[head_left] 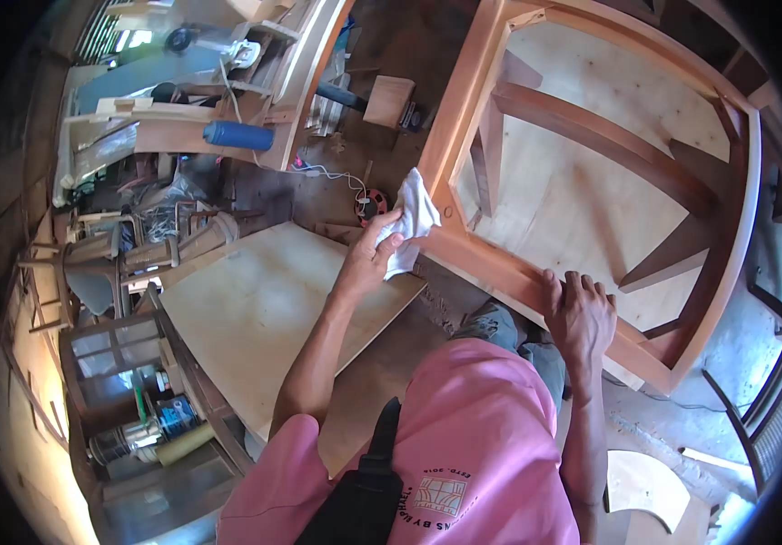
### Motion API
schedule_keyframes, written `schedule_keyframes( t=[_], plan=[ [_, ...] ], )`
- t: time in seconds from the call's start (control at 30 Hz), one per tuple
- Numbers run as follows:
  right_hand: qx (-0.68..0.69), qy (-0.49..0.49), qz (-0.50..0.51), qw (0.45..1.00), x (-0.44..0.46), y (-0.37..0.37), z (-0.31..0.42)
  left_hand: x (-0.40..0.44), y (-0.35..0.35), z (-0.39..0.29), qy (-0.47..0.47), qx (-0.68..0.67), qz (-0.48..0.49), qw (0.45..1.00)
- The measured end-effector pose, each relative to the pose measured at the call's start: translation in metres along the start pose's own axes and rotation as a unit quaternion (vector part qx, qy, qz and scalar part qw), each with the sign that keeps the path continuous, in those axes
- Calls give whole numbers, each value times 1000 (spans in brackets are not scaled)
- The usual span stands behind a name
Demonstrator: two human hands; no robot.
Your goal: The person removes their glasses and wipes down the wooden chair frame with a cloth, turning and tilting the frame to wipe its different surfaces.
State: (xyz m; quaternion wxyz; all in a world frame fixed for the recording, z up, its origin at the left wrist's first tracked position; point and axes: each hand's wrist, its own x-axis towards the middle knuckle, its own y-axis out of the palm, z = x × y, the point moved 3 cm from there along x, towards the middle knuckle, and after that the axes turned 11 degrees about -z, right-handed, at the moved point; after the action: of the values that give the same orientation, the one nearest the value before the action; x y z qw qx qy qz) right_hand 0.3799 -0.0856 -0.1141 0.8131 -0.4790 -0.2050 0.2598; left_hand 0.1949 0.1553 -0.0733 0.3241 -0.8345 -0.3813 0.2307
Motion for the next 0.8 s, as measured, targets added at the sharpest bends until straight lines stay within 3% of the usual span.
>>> schedule_keyframes(
  t=[0.03,0.13,0.17,0.27,0.3,0.4,0.47,0.5,0.53,0.6,0.67,0.8],
  plan=[
    [-2,-6,-12,1000,-1,2,0,-8,-6,-4,15,37,-14,999],
    [-5,-12,-10,1000,-1,0,1,-23,-13,75,-147,-53,-105,982],
    [-8,-14,-7,1000,-1,0,1,-34,-9,87,-283,-197,-110,932],
    [-21,-11,10,1000,-1,0,-1,-32,-3,90,-259,-486,-183,814],
    [-26,-11,16,999,0,1,-1,-28,-1,79,-242,-527,-194,792],
    [-15,2,27,1000,-1,5,-2,-5,6,58,-150,-518,-177,823],
    [-15,12,40,999,0,1,0,5,16,51,-173,-401,-61,898],
    [-16,18,47,999,1,-1,1,14,26,57,-155,-296,-53,941],
    [-14,16,43,999,0,-1,1,18,30,42,90,-35,-220,971],
    [-11,16,31,999,0,1,0,10,19,19,122,37,-214,968],
    [-17,30,33,999,1,0,2,1,-1,10,24,105,-235,966],
    [-12,48,17,999,1,1,2,8,-51,29,-30,76,-343,936]
  ],
)
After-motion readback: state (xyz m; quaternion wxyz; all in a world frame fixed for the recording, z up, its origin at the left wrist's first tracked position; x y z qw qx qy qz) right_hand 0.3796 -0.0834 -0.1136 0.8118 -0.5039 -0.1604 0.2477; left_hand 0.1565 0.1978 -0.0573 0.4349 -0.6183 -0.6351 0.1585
